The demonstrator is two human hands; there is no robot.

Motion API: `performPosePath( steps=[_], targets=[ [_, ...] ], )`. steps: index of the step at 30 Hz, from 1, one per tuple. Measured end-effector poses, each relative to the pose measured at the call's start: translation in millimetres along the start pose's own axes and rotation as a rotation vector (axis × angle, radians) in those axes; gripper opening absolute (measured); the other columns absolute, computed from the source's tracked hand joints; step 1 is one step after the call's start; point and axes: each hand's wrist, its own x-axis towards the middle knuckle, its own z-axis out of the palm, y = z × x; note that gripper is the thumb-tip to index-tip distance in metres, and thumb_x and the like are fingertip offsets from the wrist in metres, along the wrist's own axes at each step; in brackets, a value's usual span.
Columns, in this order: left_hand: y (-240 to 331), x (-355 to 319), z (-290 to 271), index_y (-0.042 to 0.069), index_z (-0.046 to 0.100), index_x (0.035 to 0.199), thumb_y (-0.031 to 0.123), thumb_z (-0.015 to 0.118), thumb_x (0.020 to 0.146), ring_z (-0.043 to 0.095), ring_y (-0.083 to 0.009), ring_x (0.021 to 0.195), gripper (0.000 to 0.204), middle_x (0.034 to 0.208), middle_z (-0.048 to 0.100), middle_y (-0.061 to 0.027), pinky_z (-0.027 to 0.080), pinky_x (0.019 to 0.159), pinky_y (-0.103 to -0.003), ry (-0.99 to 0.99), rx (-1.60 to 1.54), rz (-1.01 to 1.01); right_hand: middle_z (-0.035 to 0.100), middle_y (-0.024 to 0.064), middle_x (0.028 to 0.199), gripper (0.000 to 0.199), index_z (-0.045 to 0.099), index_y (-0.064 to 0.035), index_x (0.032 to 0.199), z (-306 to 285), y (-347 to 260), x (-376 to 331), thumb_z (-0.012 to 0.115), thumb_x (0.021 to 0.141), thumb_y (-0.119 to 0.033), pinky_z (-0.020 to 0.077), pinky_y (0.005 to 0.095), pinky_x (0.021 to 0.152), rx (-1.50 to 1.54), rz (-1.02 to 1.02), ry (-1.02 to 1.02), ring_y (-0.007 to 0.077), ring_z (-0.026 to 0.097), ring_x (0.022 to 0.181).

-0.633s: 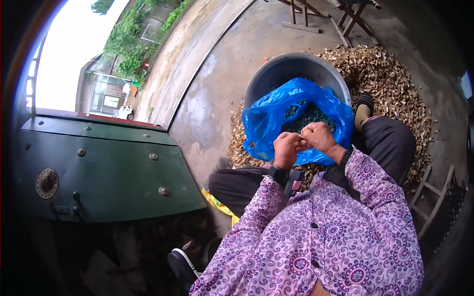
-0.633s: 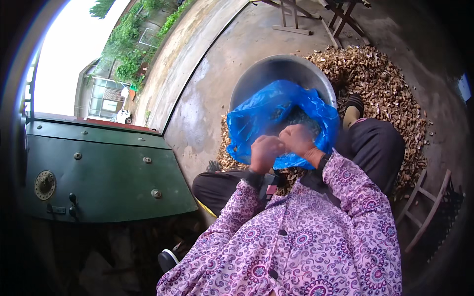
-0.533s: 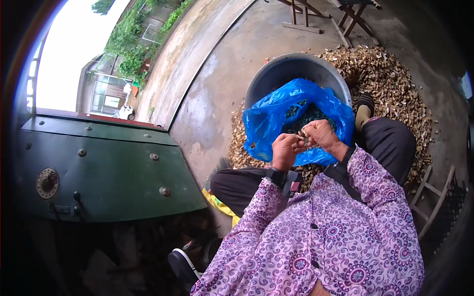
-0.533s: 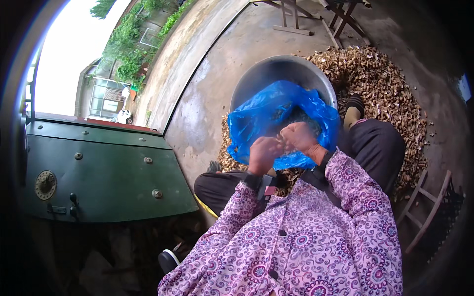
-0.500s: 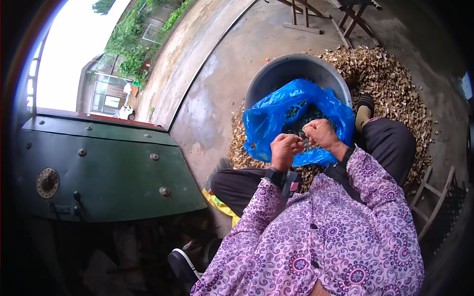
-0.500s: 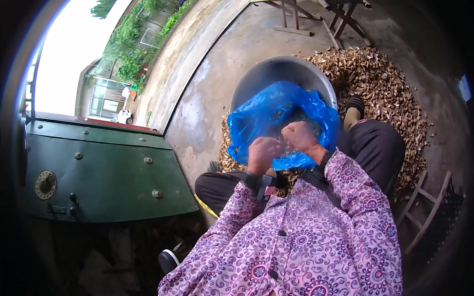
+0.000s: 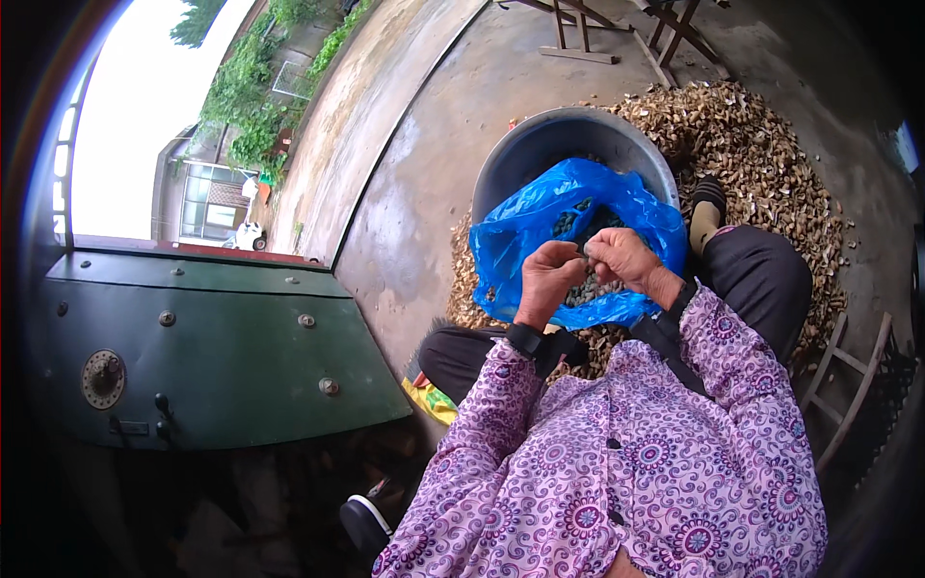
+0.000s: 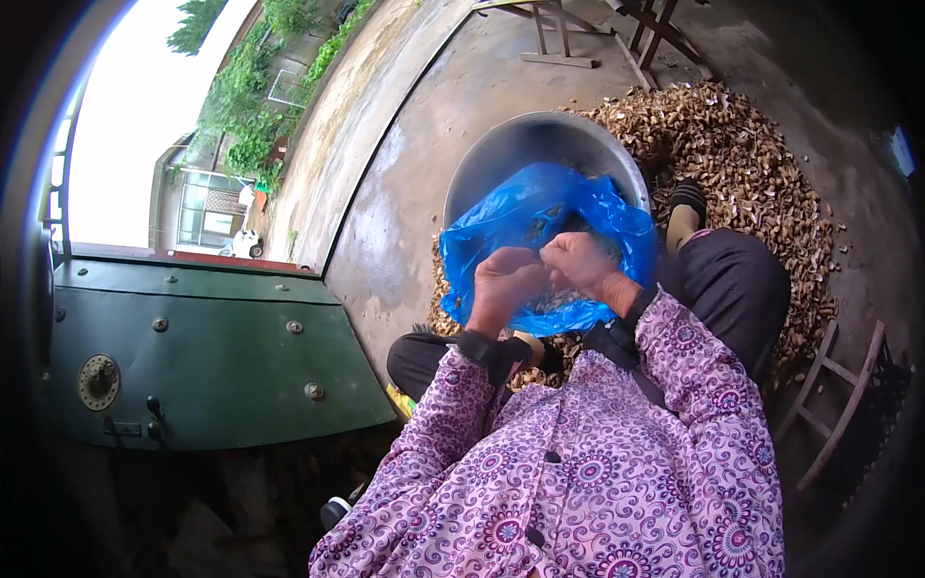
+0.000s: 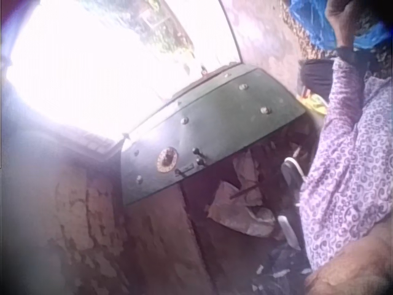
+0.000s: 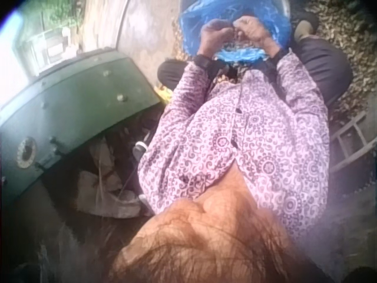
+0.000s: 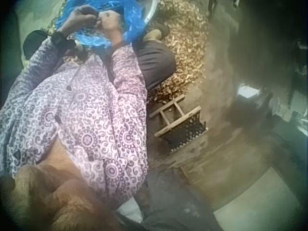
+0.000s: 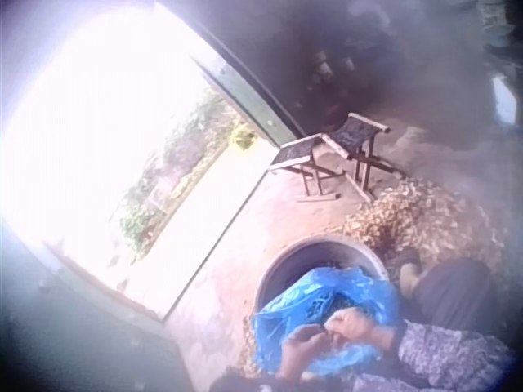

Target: The person sits on the ground and shells peanuts by hand, placing the kernels into a blue plastic bag inside a metal basin. The shells are discarded onto a pile on the floor.

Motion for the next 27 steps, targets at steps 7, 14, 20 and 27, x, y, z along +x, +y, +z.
performPosePath(
  steps=[7,14,20,27],
  targets=[
    [-39,17,-45,-0.003,0.058,0.086,0.008,0.056,0.073,0.057,-0.0127,0.055,0.016,0.068,0.059,-0.0065,0.046,0.049,-0.024,0.133,0.299,-0.205,0.054,0.0016,0.069,0.035,0.054,-0.0055,0.082,-59,-36,-3,0.055,0.080,-0.041,0.0421,0.0218,0.050,0.966,-0.304,0.312,0.0069,0.047,0.053],
    [-125,46,-72,0.004,0.062,0.079,0.010,0.053,0.065,0.061,-0.0259,0.067,0.018,0.070,0.062,-0.0139,0.046,0.062,-0.034,0.083,0.850,-0.188,0.051,0.0004,0.066,0.032,0.058,-0.0069,0.082,-28,-26,-21,0.060,0.077,-0.038,0.0402,0.0247,0.051,0.772,0.022,0.286,0.0097,0.045,0.052],
    [-181,57,-81,0.006,0.061,0.078,0.013,0.050,0.072,0.056,-0.0373,0.077,0.015,0.080,0.059,-0.0198,0.045,0.068,-0.043,-0.036,1.115,-0.099,0.050,-0.0027,0.063,0.037,0.052,-0.0033,0.095,-24,-39,-28,0.052,0.083,-0.038,0.0374,0.0204,0.048,0.819,-0.001,0.242,0.0032,0.040,0.048],
    [-200,57,-86,0.004,0.059,0.077,0.014,0.049,0.074,0.055,-0.0391,0.077,0.014,0.080,0.058,-0.0206,0.044,0.066,-0.043,-0.024,1.088,-0.092,0.050,-0.0011,0.063,0.039,0.053,-0.0034,0.092,-22,-23,-16,0.059,0.078,-0.039,0.0381,0.0229,0.051,0.812,0.078,0.249,0.0051,0.044,0.049]
  ],
)
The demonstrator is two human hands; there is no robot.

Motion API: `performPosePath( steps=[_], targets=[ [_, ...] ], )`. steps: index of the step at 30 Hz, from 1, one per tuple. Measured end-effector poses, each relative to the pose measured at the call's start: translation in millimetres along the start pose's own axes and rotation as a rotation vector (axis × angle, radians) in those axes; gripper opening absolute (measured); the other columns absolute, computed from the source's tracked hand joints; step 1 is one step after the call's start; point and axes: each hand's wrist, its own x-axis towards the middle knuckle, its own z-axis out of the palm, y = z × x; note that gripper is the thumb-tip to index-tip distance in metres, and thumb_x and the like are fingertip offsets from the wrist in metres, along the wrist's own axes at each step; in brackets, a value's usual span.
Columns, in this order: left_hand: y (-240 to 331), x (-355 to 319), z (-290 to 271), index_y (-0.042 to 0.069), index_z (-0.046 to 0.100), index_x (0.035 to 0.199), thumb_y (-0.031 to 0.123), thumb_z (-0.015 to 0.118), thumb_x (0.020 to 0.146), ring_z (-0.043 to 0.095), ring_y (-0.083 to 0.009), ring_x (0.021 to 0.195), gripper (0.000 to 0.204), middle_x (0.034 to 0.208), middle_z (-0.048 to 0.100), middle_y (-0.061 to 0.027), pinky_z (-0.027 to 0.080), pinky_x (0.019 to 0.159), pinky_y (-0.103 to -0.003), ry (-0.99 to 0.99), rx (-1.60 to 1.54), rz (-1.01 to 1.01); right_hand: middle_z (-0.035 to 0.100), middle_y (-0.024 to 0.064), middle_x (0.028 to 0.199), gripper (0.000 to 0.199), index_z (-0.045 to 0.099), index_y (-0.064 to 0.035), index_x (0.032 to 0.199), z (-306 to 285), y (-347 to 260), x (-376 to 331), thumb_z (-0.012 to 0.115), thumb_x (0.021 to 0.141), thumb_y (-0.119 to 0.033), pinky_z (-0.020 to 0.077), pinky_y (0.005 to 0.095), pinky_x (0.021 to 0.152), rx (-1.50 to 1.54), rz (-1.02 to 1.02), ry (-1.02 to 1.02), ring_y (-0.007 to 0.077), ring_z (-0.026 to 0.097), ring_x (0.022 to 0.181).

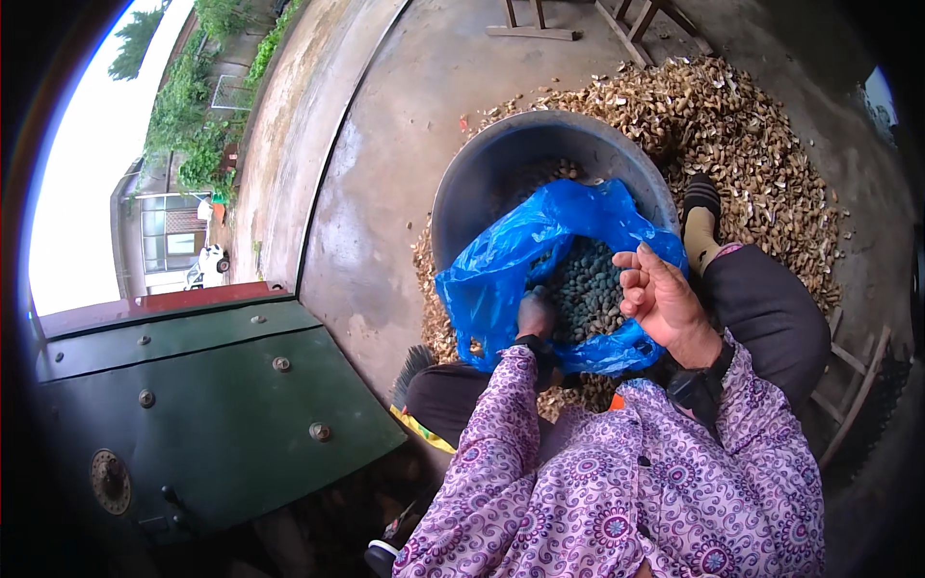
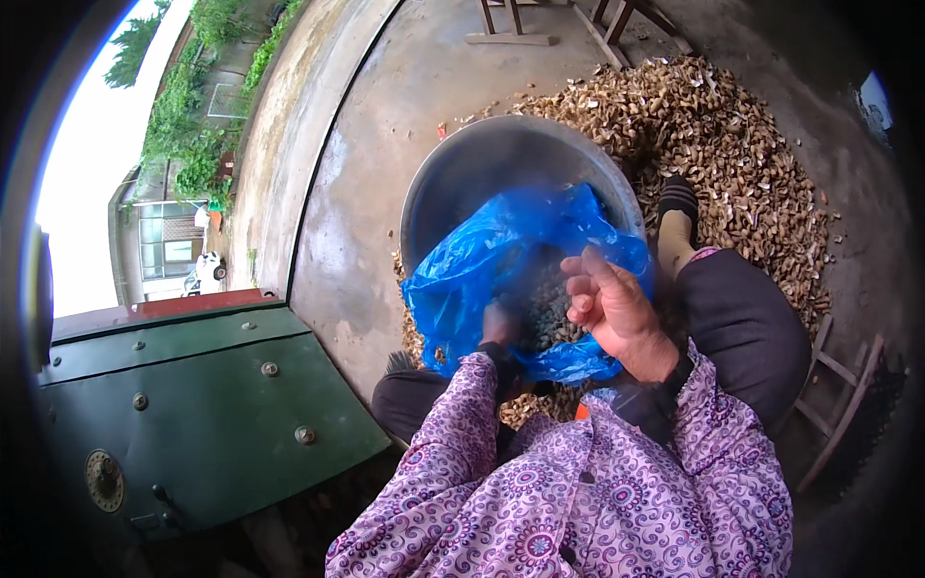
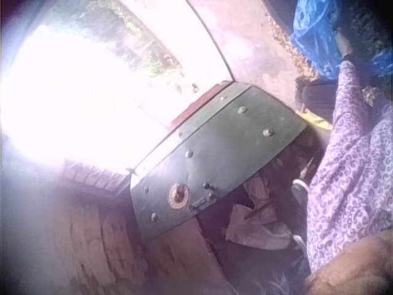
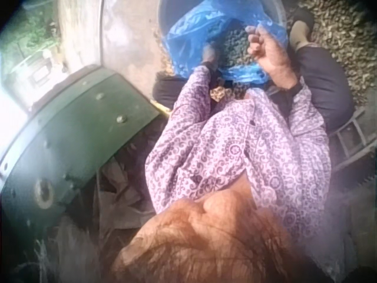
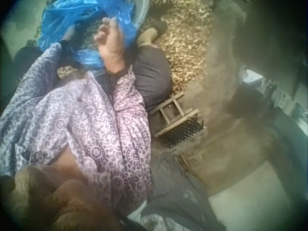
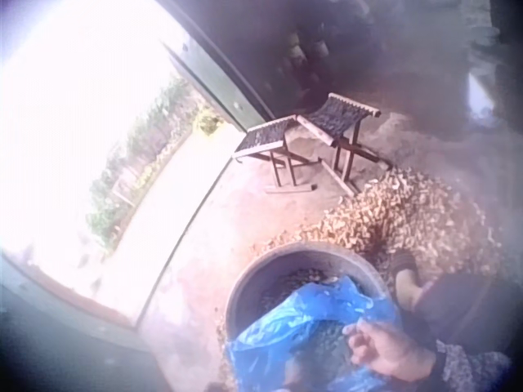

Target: The person sits on the ground and shells peanuts by hand, placing the kernels into a blue plastic bag inside a metal basin. The shells are discarded onto a pile on the floor.

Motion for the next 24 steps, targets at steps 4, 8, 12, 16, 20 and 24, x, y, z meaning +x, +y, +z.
performPosePath(
  steps=[4,8,12,16,20,24],
  targets=[
    [30,-10,-28,0.002,0.059,0.082,0.013,0.055,0.076,0.057,-0.0252,0.061,0.013,0.069,0.059,-0.0129,0.046,0.054,-0.034,-0.044,-0.330,-0.067,0.050,-0.0008,0.063,0.035,0.055,-0.0040,0.089,-2,1,2,0.060,0.078,-0.037,0.0384,0.0225,0.049,-0.012,-0.012,0.010,0.0052,0.044,0.049],
    [68,-31,-74,0.000,0.059,0.087,0.011,0.062,0.075,0.053,-0.0085,0.055,0.017,0.068,0.057,-0.0028,0.045,0.047,-0.024,-0.161,-0.928,-0.256,0.051,-0.0004,0.062,0.027,0.055,-0.0031,0.086,-8,16,12,0.057,0.081,-0.029,0.0398,0.0208,0.045,-0.363,-0.075,0.016,0.0053,0.045,0.048],
    [110,-52,-107,-0.003,0.056,0.095,0.012,0.062,0.076,0.055,-0.0115,0.060,0.025,0.074,0.058,-0.0054,0.046,0.053,-0.023,-0.169,-1.062,-0.238,0.054,0.0020,0.066,0.021,0.056,-0.0010,0.086,-18,39,27,0.058,0.079,-0.020,0.0419,0.0215,0.046,-0.795,-0.225,-0.037,0.0066,0.049,0.051],
    [130,-68,-122,-0.001,0.059,0.092,0.009,0.062,0.075,0.055,-0.0103,0.064,0.020,0.080,0.060,-0.0051,0.046,0.055,-0.023,-0.187,-1.066,-0.093,0.058,0.0047,0.071,0.021,0.057,0.0007,0.087,-13,52,22,0.060,0.077,-0.017,0.0439,0.0234,0.052,-1.007,-0.279,-0.098,0.0092,0.052,0.056],
    [134,-78,-129,-0.001,0.059,0.093,0.005,0.060,0.075,0.055,-0.0101,0.066,0.019,0.082,0.060,-0.0057,0.046,0.056,-0.022,-0.224,-1.040,0.084,0.056,0.0017,0.067,0.016,0.057,-0.0010,0.084,-7,60,18,0.057,0.079,-0.016,0.0416,0.0212,0.049,-0.981,-0.242,-0.209,0.0073,0.050,0.054],
    [139,-88,-135,-0.001,0.058,0.090,0.004,0.060,0.075,0.056,-0.0107,0.066,0.016,0.079,0.059,-0.0052,0.047,0.056,-0.023,-0.123,-1.083,0.068,0.056,0.0005,0.067,0.016,0.060,-0.0021,0.081,3,58,9,0.057,0.079,-0.017,0.0416,0.0199,0.050,-0.915,-0.157,-0.235,0.0064,0.050,0.055]
  ],
)
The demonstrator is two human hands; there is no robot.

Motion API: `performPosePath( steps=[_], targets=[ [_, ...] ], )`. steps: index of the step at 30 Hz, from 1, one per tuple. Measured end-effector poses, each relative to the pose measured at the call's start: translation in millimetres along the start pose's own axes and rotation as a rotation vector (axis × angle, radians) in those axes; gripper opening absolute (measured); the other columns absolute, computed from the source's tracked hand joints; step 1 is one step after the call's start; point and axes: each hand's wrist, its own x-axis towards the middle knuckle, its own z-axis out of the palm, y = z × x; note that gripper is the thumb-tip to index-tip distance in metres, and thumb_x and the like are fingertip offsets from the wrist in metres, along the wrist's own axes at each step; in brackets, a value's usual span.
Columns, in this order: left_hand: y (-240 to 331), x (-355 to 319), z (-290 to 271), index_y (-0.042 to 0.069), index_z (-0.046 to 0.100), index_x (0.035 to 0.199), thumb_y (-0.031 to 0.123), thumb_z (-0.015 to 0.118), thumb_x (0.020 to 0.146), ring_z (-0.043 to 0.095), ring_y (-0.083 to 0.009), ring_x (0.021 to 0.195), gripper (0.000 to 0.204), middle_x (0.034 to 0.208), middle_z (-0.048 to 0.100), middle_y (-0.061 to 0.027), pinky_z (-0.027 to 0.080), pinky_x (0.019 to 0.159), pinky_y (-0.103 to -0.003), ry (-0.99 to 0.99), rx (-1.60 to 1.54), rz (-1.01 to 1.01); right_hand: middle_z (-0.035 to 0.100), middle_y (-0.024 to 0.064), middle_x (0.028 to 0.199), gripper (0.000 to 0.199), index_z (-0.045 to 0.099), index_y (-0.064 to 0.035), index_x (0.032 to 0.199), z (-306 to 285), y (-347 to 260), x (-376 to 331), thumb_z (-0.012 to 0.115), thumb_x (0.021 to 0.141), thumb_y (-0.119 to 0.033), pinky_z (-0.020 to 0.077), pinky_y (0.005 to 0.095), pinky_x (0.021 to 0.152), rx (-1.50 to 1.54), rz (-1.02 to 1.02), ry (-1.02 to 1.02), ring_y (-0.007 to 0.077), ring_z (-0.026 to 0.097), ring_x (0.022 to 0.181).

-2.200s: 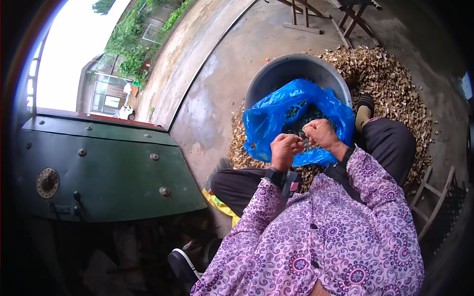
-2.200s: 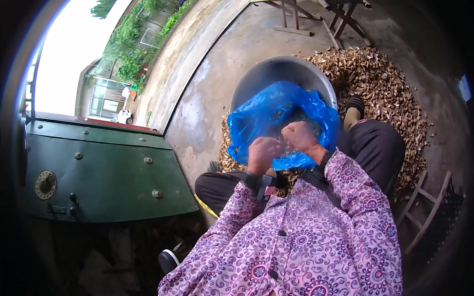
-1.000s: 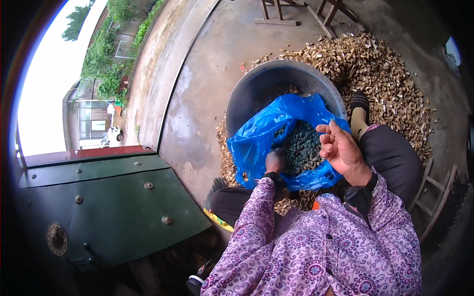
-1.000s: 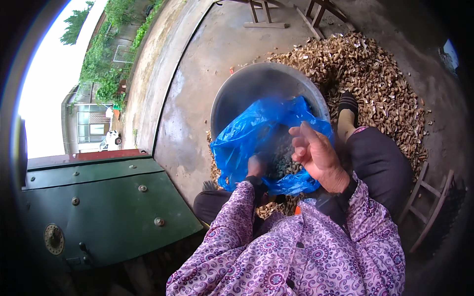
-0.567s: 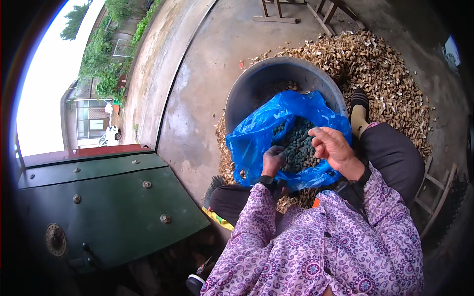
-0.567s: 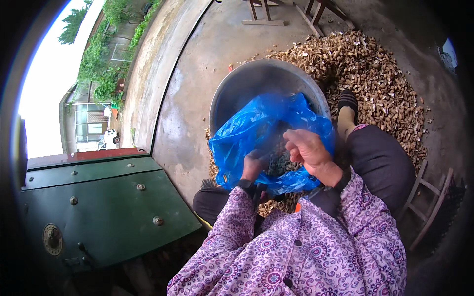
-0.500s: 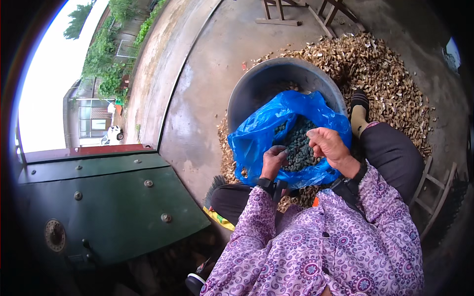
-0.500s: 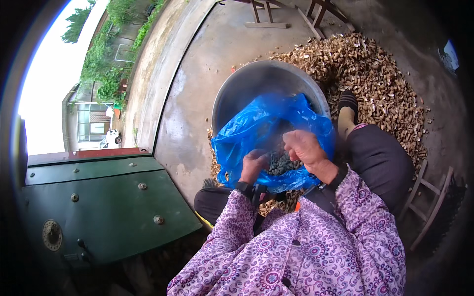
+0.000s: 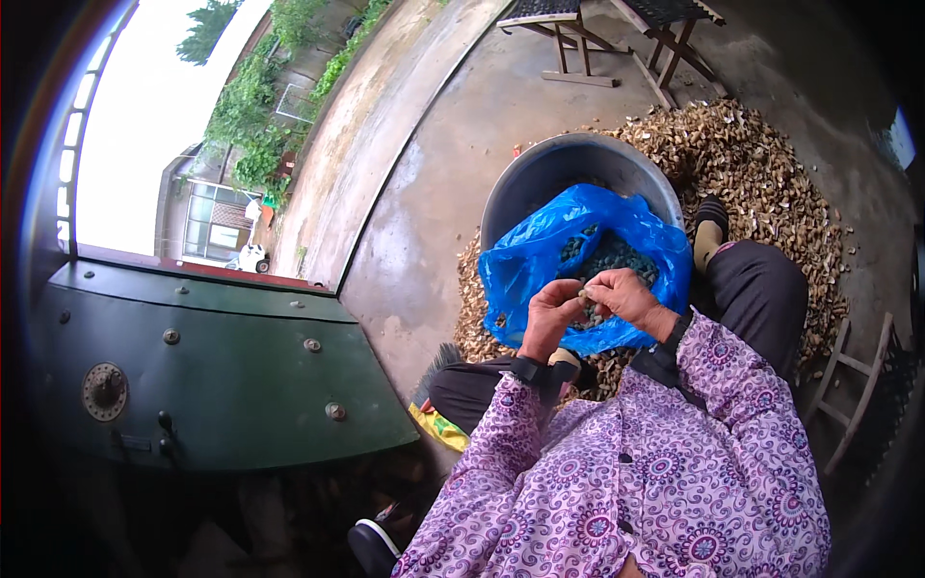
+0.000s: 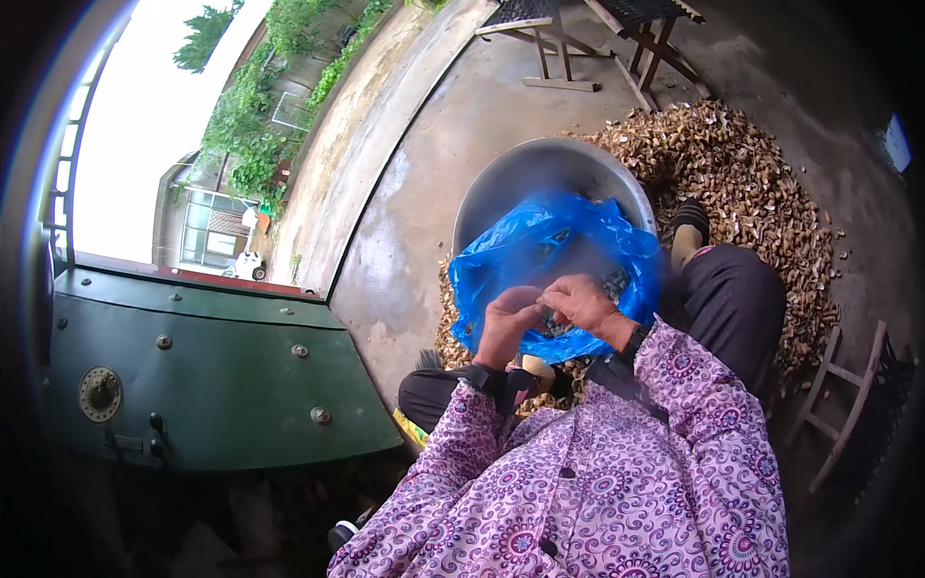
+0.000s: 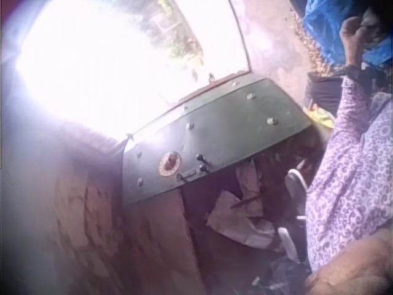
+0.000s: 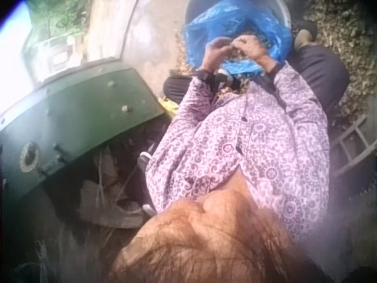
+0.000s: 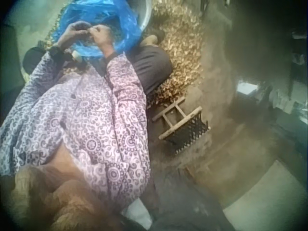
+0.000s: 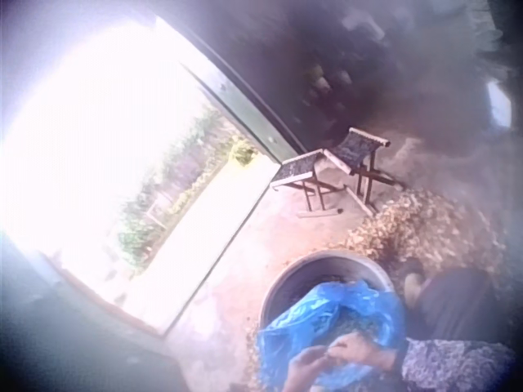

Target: The person sits on the ground and shells peanuts by hand, placing the kernels into a blue plastic bag inside a metal basin. The shells are discarded onto a pile on the floor.

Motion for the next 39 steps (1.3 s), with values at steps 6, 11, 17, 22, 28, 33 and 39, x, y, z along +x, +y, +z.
performPosePath(
  steps=[6,11,17,22,28,33,39],
  targets=[
    [0,-10,-2,0.001,0.055,0.081,0.004,0.060,0.074,0.056,-0.0127,0.062,0.009,0.072,0.056,-0.0043,0.049,0.056,-0.025,0.101,-0.145,0.000,0.055,0.0004,0.066,0.014,0.060,-0.0018,0.084,11,2,-6,0.054,0.080,-0.013,0.0414,0.0199,0.051,0.030,-0.075,-0.039,0.0062,0.049,0.057],
    [7,-16,0,0.000,0.055,0.085,0.006,0.058,0.076,0.058,-0.0145,0.060,0.011,0.072,0.059,-0.0080,0.051,0.055,-0.026,0.097,-0.096,-0.037,0.056,0.0018,0.067,0.014,0.060,0.0003,0.085,13,6,-5,0.053,0.079,-0.010,0.0421,0.0213,0.051,-0.066,-0.172,-0.049,0.0074,0.050,0.057],
    [12,-12,1,-0.002,0.056,0.086,0.003,0.053,0.079,0.059,-0.0138,0.056,0.009,0.070,0.060,-0.0079,0.050,0.051,-0.024,0.074,0.036,-0.017,0.056,0.0026,0.067,0.014,0.059,0.0014,0.085,9,2,-6,0.052,0.078,-0.007,0.0430,0.0223,0.052,-0.069,-0.168,-0.070,0.0082,0.051,0.058],
    [19,-11,2,-0.002,0.055,0.085,0.001,0.054,0.077,0.060,-0.0143,0.058,0.008,0.071,0.060,-0.0080,0.051,0.052,-0.025,0.026,0.077,-0.025,0.058,0.0052,0.067,0.014,0.060,0.0017,0.083,5,-5,-10,0.053,0.077,-0.009,0.0445,0.0246,0.054,-0.178,-0.220,-0.070,0.0097,0.053,0.060],
    [27,-9,5,-0.004,0.054,0.084,0.000,0.055,0.075,0.061,-0.0174,0.060,0.009,0.072,0.060,-0.0096,0.051,0.054,-0.027,-0.028,0.124,-0.056,0.061,0.0141,0.075,0.017,0.060,0.0002,0.081,2,-4,-11,0.056,0.073,-0.014,0.0462,0.0305,0.062,-0.366,-0.332,-0.034,0.0198,0.060,0.068],
    [31,-8,1,-0.004,0.055,0.083,0.000,0.056,0.073,0.060,-0.0184,0.061,0.011,0.072,0.059,-0.0101,0.051,0.055,-0.028,-0.061,0.177,-0.089,0.059,0.0176,0.073,0.014,0.059,-0.0006,0.077,4,-10,-15,0.054,0.071,-0.013,0.0456,0.0353,0.063,-0.497,-0.437,-0.019,0.0301,0.059,0.071],
    [39,-5,12,-0.003,0.056,0.076,0.000,0.055,0.071,0.058,-0.0159,0.057,0.007,0.065,0.058,-0.0084,0.049,0.052,-0.025,-0.042,0.220,-0.113,0.057,0.0195,0.072,0.012,0.058,0.0001,0.072,5,-6,-14,0.053,0.069,-0.011,0.0453,0.0383,0.061,-0.489,-0.512,0.059,0.0339,0.057,0.070]
  ],
)
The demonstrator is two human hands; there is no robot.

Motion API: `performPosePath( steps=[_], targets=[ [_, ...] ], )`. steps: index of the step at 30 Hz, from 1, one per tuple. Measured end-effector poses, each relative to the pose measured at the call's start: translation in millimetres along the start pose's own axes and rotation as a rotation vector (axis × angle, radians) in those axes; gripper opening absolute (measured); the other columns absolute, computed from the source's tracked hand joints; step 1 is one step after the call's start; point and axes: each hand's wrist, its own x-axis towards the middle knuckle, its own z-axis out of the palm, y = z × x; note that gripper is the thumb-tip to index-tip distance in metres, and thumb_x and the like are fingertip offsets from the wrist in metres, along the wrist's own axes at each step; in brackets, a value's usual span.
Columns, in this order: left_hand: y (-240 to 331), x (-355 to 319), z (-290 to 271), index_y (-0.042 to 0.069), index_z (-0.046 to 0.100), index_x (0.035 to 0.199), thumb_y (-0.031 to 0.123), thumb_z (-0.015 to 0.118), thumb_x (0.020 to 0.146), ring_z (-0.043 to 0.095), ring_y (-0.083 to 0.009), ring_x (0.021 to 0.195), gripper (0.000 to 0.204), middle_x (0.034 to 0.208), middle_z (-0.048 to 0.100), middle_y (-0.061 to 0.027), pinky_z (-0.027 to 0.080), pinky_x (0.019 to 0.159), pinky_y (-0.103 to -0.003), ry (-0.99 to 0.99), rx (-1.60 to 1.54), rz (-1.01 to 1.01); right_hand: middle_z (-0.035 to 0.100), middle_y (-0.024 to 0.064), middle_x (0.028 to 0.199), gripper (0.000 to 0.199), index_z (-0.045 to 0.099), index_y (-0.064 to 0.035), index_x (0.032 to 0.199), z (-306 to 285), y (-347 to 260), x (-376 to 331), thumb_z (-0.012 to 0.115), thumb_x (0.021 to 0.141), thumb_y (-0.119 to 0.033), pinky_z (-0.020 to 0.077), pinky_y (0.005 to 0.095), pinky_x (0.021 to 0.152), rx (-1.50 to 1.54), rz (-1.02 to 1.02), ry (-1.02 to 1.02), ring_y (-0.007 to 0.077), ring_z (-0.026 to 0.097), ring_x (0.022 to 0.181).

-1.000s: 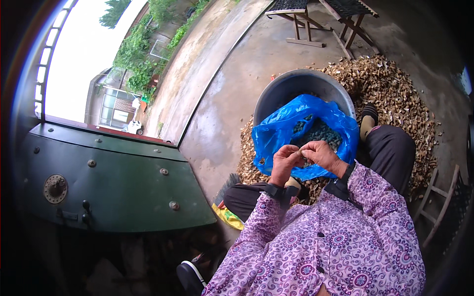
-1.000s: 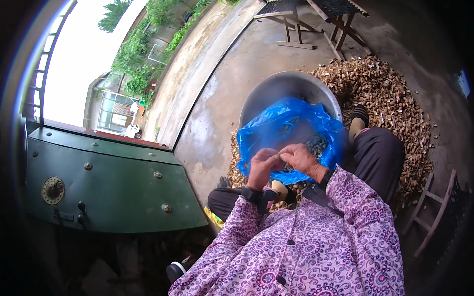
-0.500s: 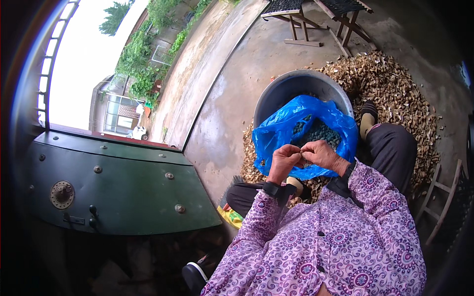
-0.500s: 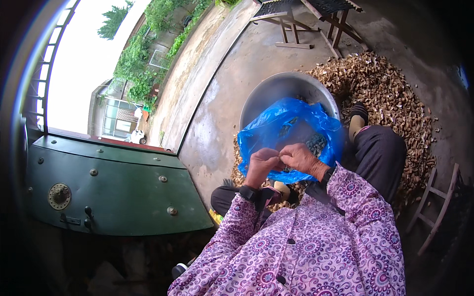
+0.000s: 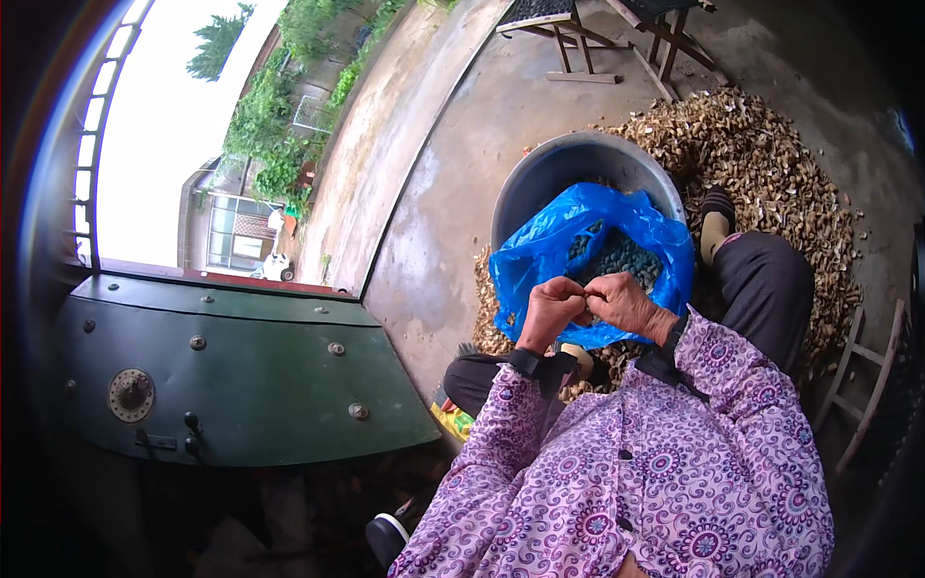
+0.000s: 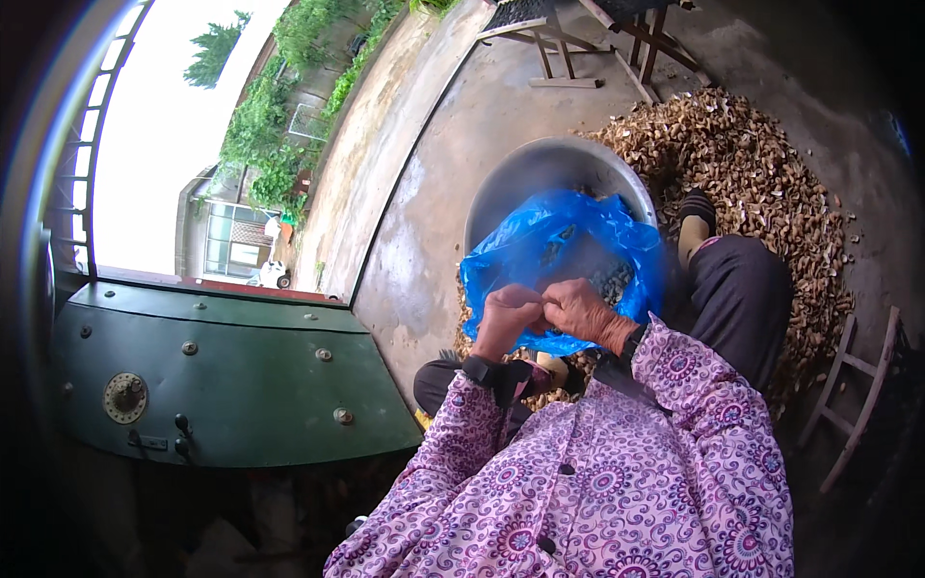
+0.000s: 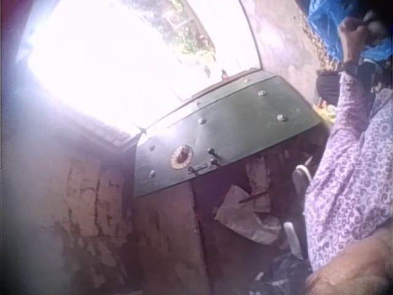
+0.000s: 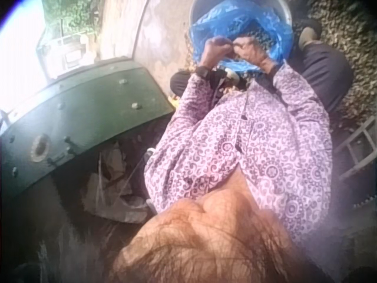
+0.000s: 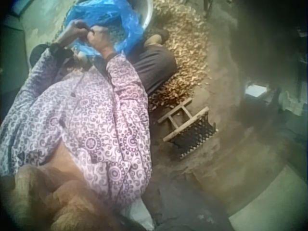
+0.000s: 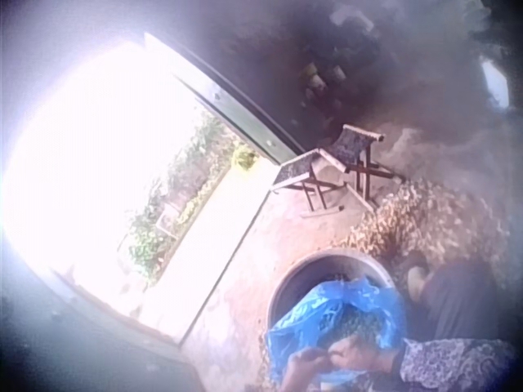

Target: The person sits on the ground and shells peanuts by hand, placing the kernels into a blue plastic bag inside a metal basin. The shells are discarded onto a pile on the floor.

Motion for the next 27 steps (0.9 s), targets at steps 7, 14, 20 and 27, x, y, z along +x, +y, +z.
performPosePath(
  steps=[7,14,20,27],
  targets=[
    [-12,7,20,-0.002,0.054,0.072,0.000,0.054,0.070,0.054,-0.0136,0.053,0.003,0.064,0.056,-0.0074,0.045,0.048,-0.024,0.254,-0.179,0.111,0.058,0.0143,0.062,0.010,0.059,0.0008,0.073,10,9,3,0.053,0.071,-0.008,0.0463,0.0308,0.051,-0.110,-0.061,0.247,0.0222,0.059,0.057],
    [-27,11,17,-0.004,0.053,0.079,0.000,0.053,0.072,0.054,-0.0173,0.052,0.009,0.066,0.056,-0.0112,0.045,0.048,-0.025,0.317,-0.530,-0.102,0.058,0.0103,0.058,0.010,0.059,-0.0004,0.072,-2,20,8,0.052,0.071,-0.007,0.0450,0.0283,0.047,0.367,0.415,0.059,0.0160,0.057,0.053],
    [-30,8,-7,-0.002,0.054,0.074,0.004,0.054,0.073,0.057,-0.0142,0.051,0.005,0.064,0.058,-0.0089,0.048,0.045,-0.024,0.366,-0.236,0.089,0.057,0.0134,0.060,0.006,0.058,-0.0033,0.068,-2,33,13,0.057,0.066,-0.009,0.0445,0.0313,0.051,-0.248,0.048,0.255,0.0233,0.058,0.055],
    [-16,3,-22,-0.001,0.056,0.076,0.006,0.055,0.074,0.057,-0.0131,0.052,0.007,0.066,0.059,-0.0080,0.048,0.048,-0.024,0.320,-0.178,0.098,0.057,0.0156,0.061,0.011,0.055,-0.0007,0.066,-10,21,19,0.056,0.067,-0.012,0.0456,0.0341,0.053,-0.144,0.077,0.263,0.0290,0.058,0.056]
  ],
)
